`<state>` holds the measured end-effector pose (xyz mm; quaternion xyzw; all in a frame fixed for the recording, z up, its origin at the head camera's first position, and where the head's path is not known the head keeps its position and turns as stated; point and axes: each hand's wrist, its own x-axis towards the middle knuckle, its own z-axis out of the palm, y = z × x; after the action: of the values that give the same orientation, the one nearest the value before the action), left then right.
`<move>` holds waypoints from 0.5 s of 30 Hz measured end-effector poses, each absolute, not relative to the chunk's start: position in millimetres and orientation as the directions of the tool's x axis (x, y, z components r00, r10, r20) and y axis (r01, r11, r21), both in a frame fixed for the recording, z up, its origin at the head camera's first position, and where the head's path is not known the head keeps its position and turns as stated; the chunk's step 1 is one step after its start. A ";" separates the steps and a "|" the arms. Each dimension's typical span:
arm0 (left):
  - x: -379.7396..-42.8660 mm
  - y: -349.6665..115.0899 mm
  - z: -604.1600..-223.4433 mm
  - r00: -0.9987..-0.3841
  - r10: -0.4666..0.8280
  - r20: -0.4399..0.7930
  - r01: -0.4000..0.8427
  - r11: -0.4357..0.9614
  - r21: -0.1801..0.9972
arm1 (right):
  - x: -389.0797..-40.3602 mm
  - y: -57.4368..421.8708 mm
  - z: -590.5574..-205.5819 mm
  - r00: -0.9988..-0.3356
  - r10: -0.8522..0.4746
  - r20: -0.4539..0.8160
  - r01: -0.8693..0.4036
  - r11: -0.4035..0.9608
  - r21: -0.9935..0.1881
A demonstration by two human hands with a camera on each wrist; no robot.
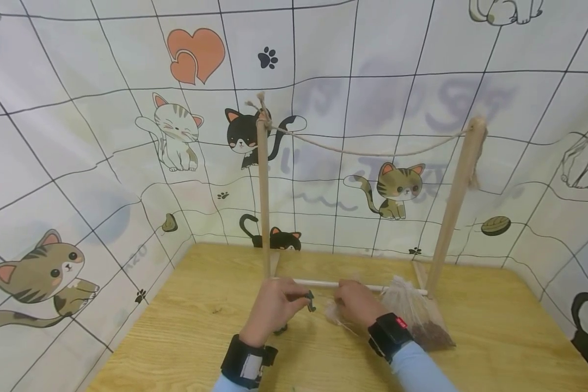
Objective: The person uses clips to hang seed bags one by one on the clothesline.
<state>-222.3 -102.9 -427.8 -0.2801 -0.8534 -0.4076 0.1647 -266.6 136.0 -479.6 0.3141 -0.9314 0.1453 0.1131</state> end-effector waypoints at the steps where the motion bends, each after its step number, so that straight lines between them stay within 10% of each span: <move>1: -222.5 -102.7 -427.9 -0.785 0.341 0.516 0.616 0.515 0.596 | -265.5 137.2 -477.7 -0.778 -0.543 0.317 -0.615 0.763 -0.201; 15: -215.0 -97.4 -423.2 -0.760 0.294 0.579 0.636 0.519 0.571 | -254.0 159.6 -451.7 -0.856 -0.403 0.323 -0.512 0.745 -0.428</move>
<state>-215.0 -97.4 -423.2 -0.2749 -0.8458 -0.4060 0.2103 -254.0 159.6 -451.7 0.2464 -0.9280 0.2587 0.1056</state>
